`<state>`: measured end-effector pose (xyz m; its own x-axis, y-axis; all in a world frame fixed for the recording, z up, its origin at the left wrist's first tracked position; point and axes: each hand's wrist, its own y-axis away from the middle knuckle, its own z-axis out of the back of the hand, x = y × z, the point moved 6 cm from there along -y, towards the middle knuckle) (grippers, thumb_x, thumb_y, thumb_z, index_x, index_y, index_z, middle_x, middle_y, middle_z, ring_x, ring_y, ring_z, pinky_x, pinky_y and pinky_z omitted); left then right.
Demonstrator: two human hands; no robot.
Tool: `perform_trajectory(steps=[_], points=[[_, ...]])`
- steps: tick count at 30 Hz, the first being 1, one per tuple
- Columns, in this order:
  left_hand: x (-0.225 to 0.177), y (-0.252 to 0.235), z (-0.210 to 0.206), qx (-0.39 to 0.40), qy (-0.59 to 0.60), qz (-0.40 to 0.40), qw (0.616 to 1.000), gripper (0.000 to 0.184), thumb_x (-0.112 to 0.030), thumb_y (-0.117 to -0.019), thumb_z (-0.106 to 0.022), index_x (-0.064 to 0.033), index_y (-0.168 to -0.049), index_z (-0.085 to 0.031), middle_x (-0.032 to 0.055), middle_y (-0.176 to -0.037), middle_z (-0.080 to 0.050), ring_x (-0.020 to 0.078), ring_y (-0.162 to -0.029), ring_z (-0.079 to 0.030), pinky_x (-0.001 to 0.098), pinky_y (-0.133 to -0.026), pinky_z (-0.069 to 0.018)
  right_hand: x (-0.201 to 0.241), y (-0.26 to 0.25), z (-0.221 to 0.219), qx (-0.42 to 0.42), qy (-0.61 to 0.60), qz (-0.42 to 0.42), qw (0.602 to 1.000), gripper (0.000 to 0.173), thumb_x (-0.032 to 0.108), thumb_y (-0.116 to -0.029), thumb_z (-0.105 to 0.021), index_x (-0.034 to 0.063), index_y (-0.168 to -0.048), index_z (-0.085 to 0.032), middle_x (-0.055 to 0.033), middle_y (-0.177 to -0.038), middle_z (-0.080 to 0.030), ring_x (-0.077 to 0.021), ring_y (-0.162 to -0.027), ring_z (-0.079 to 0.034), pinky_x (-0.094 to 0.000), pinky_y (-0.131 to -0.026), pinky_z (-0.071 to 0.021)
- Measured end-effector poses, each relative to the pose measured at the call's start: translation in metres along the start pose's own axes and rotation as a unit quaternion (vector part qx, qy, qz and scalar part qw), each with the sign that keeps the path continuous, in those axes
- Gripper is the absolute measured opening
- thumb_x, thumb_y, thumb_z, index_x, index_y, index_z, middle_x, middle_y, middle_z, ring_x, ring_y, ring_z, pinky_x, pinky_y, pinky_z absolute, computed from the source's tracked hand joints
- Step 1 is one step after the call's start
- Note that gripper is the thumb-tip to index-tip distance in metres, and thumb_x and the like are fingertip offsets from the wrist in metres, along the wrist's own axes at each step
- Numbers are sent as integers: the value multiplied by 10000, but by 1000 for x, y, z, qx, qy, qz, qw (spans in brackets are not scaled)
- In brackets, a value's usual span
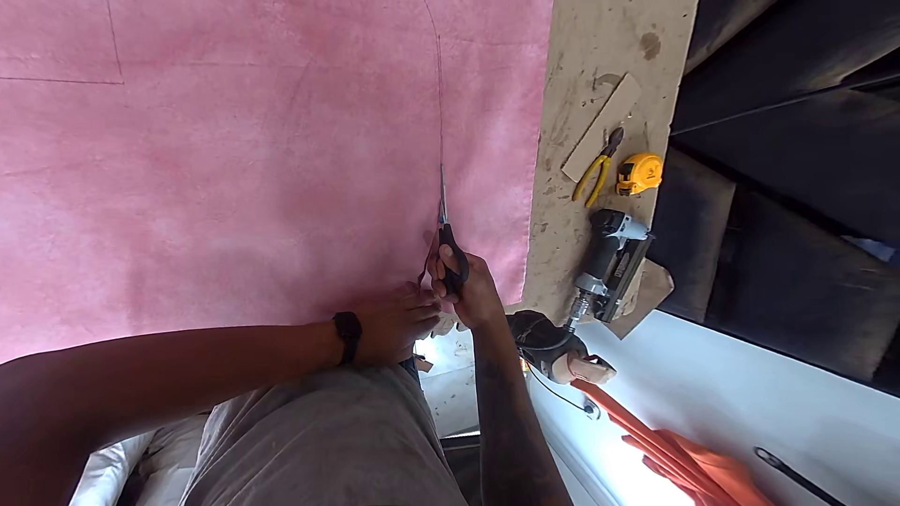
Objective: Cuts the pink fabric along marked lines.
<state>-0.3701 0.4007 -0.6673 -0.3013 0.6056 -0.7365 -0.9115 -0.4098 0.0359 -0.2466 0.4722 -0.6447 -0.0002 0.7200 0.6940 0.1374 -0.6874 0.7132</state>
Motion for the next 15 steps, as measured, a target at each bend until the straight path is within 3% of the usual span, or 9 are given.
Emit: perform_trajectory(steps=[1,5,8,12,15], points=[[2,-6,5,-24,-2,-4,1000,446,-284,-1015,-484,-167,-1429,-599,13,-1541,-517,213,-1505,-353,463,-1254,-247,3,2,2,-3,15,-8,1000,510,595,-991,-569,122,-817,-643,-39,-640,-550,-93,-438,-442,-221,-388,-362],[16,-23,18,-79,-67,-15,995,430,-295,-983,-571,-168,-1390,-620,17,-1431,-602,240,-1437,-445,494,-1265,-230,18,5,2,-13,32,-46,998,558,630,-979,-557,115,-781,-637,-46,-592,-528,-88,-395,-413,-220,-351,-329],[19,-28,28,-101,-103,-10,989,359,-297,-982,-571,-172,-1307,-654,9,-1279,-674,228,-1322,-534,464,-1209,-307,21,6,2,-13,30,-65,997,578,651,-968,-557,118,-752,-611,-43,-556,-484,-81,-379,-369,-216,-353,-288],[21,-25,36,-84,-120,-20,989,330,-286,-1010,-540,-156,-1290,-658,16,-1264,-679,219,-1289,-554,433,-1166,-353,20,3,2,-3,2,-66,998,546,606,-985,-564,106,-771,-624,-52,-626,-541,-82,-403,-404,-209,-358,-314],[30,-30,39,-95,-133,-28,986,303,-312,-1003,-546,-170,-1224,-696,16,-1285,-674,239,-1344,-521,469,-1225,-281,24,2,1,0,9,-73,997,562,605,-999,-539,91,-788,-627,-59,-627,-545,-87,-408,-415,-207,-360,-314]])
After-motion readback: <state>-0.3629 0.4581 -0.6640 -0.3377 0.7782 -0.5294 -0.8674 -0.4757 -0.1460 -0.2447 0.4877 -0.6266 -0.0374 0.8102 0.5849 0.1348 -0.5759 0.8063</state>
